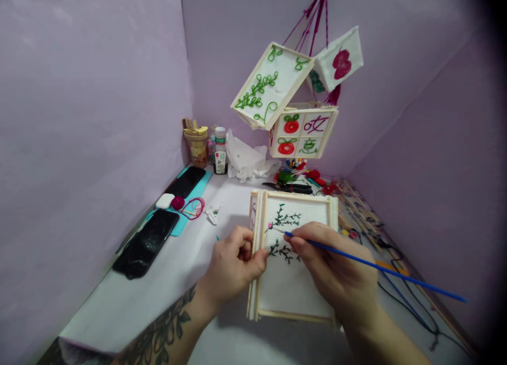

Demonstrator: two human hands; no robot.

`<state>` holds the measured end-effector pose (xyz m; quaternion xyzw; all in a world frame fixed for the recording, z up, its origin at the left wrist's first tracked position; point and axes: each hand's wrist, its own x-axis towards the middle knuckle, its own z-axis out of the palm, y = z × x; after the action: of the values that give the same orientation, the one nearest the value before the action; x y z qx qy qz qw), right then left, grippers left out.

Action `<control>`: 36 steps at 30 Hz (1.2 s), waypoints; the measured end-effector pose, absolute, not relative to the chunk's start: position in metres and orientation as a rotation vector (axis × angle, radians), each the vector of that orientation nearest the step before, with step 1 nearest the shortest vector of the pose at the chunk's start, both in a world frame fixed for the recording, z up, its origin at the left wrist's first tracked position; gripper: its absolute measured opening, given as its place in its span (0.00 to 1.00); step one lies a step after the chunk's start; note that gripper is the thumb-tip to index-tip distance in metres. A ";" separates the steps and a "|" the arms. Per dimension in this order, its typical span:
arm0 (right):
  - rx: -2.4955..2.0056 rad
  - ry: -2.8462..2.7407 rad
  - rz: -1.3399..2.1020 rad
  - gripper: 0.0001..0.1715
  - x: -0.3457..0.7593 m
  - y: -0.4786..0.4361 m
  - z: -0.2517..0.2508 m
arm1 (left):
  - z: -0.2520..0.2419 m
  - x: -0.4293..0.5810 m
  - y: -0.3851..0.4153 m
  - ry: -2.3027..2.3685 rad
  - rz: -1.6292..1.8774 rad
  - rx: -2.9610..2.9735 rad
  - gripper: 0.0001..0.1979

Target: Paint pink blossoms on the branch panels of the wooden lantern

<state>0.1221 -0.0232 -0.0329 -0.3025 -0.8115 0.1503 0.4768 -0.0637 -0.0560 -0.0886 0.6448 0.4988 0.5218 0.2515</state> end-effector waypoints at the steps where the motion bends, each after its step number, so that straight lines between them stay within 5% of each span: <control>1: -0.741 -1.981 0.361 0.05 0.122 -0.023 -0.033 | -0.089 -0.064 -0.056 1.354 1.423 1.755 0.07; 23: -0.753 -1.944 0.364 0.04 0.122 -0.021 -0.033 | -0.091 -0.063 -0.056 1.367 1.413 1.751 0.07; 36: -0.609 -1.904 0.407 0.12 0.124 -0.022 -0.038 | -0.090 -0.063 -0.056 1.376 1.401 1.735 0.07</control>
<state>0.1238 -0.0215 -0.0384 -0.2545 -0.7953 0.1701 0.5232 -0.0629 -0.0557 -0.0899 0.6397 0.5075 0.5166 0.2575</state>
